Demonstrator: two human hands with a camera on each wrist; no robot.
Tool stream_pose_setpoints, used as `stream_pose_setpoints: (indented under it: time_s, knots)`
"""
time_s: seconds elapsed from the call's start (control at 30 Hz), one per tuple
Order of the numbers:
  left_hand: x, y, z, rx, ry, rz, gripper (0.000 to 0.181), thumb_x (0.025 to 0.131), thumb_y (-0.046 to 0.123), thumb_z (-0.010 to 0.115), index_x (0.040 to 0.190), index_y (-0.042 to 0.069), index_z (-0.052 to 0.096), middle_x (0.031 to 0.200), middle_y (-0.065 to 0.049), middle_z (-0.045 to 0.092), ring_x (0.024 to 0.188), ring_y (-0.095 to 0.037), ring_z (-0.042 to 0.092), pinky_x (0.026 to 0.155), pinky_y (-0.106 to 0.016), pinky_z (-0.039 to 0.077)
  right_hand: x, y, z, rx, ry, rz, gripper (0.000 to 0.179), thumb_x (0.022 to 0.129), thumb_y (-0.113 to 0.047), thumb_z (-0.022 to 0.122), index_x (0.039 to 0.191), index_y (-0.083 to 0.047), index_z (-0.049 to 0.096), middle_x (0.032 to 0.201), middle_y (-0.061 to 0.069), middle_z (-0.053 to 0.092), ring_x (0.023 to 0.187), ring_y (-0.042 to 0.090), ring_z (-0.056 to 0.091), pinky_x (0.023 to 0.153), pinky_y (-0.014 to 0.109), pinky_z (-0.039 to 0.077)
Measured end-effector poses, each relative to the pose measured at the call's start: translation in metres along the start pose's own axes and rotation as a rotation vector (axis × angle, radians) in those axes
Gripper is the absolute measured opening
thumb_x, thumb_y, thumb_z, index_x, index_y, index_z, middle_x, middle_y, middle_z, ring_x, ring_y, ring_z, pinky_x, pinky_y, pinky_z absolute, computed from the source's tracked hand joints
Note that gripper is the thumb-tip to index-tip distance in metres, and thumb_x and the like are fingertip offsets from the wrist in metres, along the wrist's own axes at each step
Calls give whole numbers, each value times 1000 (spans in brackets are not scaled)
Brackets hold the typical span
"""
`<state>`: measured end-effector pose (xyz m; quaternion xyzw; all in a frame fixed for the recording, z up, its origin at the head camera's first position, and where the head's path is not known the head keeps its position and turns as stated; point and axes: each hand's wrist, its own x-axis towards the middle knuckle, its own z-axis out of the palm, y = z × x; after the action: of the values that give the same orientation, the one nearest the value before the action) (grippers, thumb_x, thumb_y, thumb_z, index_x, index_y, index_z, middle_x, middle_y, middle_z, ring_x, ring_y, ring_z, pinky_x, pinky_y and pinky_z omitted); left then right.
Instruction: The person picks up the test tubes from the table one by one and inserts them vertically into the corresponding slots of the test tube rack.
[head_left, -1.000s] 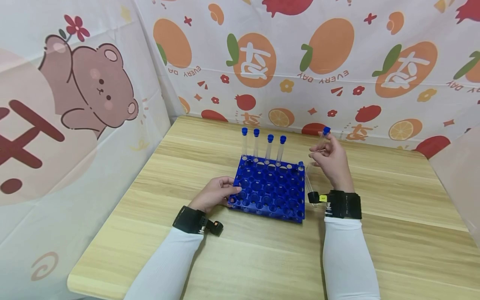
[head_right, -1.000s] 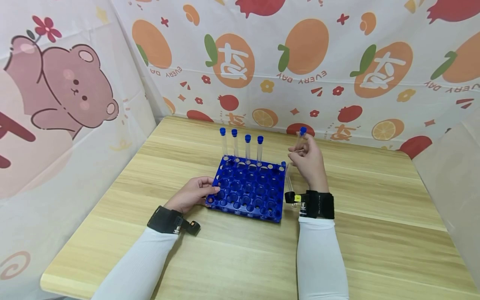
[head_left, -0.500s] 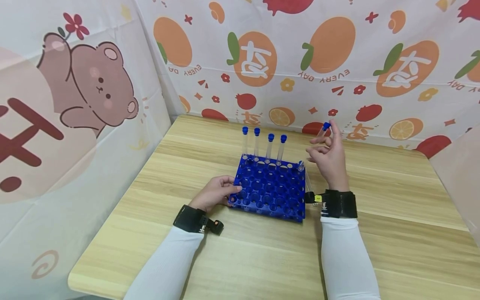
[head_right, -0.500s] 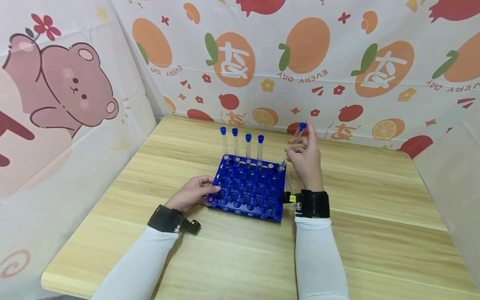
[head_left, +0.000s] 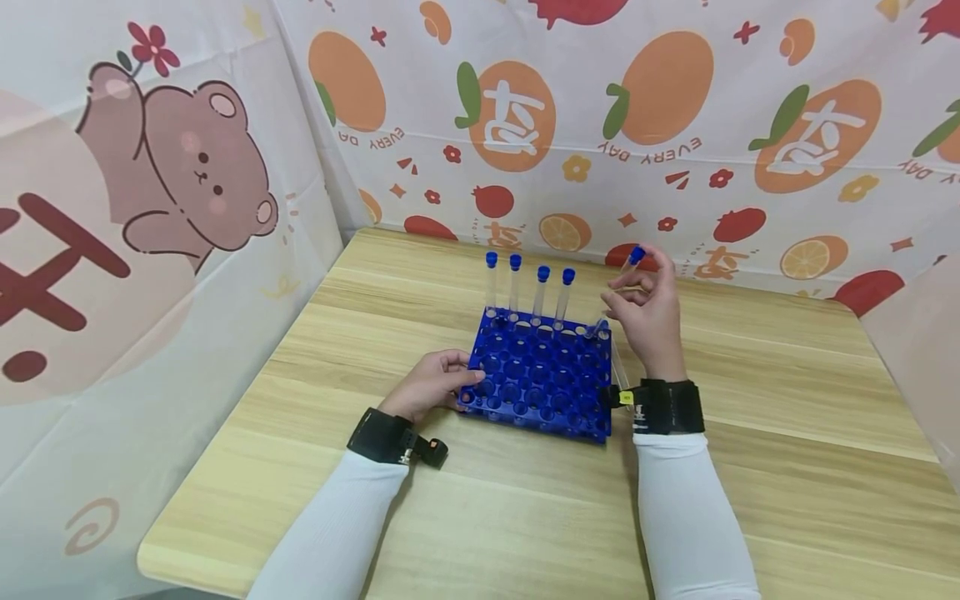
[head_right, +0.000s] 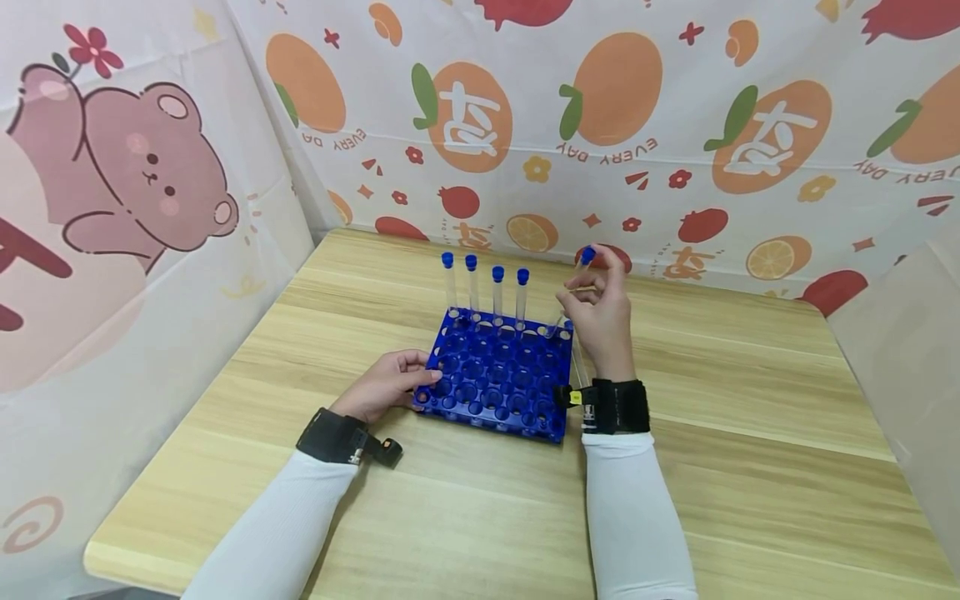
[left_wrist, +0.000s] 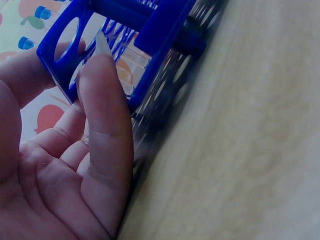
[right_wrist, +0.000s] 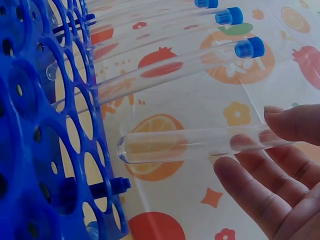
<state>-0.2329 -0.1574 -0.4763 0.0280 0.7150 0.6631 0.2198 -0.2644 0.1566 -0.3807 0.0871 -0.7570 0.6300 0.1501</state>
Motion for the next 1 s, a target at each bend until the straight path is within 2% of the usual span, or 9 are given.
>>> stream_pose_setpoints:
  time_s: [0.17, 0.23, 0.3, 0.47, 0.53, 0.73, 0.9, 1.0]
  knots:
    - [0, 1, 0, -2, -3, -3, 28, 92, 14, 68, 113, -2, 59, 88, -2, 71, 67, -11, 62, 63, -33, 62, -1, -2, 3, -15, 11, -3, 73, 88, 2, 69, 147, -20, 32, 107, 30, 59, 87, 29, 69, 73, 37, 62]
    - [0, 1, 0, -1, -3, -4, 28, 92, 13, 68, 114, -2, 59, 88, -2, 71, 67, -11, 62, 63, -33, 62, -2, -2, 4, -18, 15, 1, 73, 89, 1, 69, 146, -24, 32, 107, 29, 59, 89, 33, 69, 73, 36, 62]
    - [0, 1, 0, 0, -2, -5, 28, 92, 13, 68, 114, -3, 59, 88, -2, 71, 67, -11, 63, 63, -32, 62, -2, -2, 4, -18, 20, 3, 73, 89, 0, 69, 146, -26, 32, 108, 29, 59, 89, 30, 69, 73, 34, 62]
    - [1, 0, 0, 2, 2, -8, 29, 92, 14, 68, 114, -3, 58, 87, -1, 70, 67, -11, 63, 63, -32, 62, -2, 1, 6, -15, 31, -2, 73, 89, 0, 70, 146, -26, 33, 106, 26, 60, 83, 13, 69, 71, 29, 62]
    - [1, 0, 0, 2, 3, -8, 29, 92, 14, 68, 114, -3, 58, 87, -1, 70, 67, -11, 62, 63, -32, 62, 0, 4, 6, -17, 35, -6, 73, 88, 0, 70, 147, -23, 33, 105, 24, 61, 82, 11, 68, 71, 28, 62]
    - [1, 0, 0, 7, 2, -7, 29, 92, 14, 68, 114, -2, 58, 88, -2, 71, 68, -11, 63, 64, -32, 62, 6, 22, 6, -25, 42, -41, 74, 88, -4, 72, 147, -25, 32, 103, 22, 62, 83, 17, 68, 68, 25, 61]
    - [1, 0, 0, 10, 4, -11, 30, 93, 14, 68, 115, -3, 58, 89, -2, 71, 68, -11, 63, 64, -32, 62, 8, 26, 7, -33, 39, -66, 70, 88, -6, 72, 144, -28, 35, 101, 20, 63, 86, 29, 69, 67, 27, 62]
    - [1, 0, 0, 12, 6, -12, 30, 92, 15, 68, 115, -2, 59, 88, -2, 71, 68, -11, 63, 65, -32, 62, 8, 28, 8, -38, 35, -63, 70, 88, -6, 73, 143, -26, 35, 101, 20, 63, 86, 30, 69, 68, 25, 61]
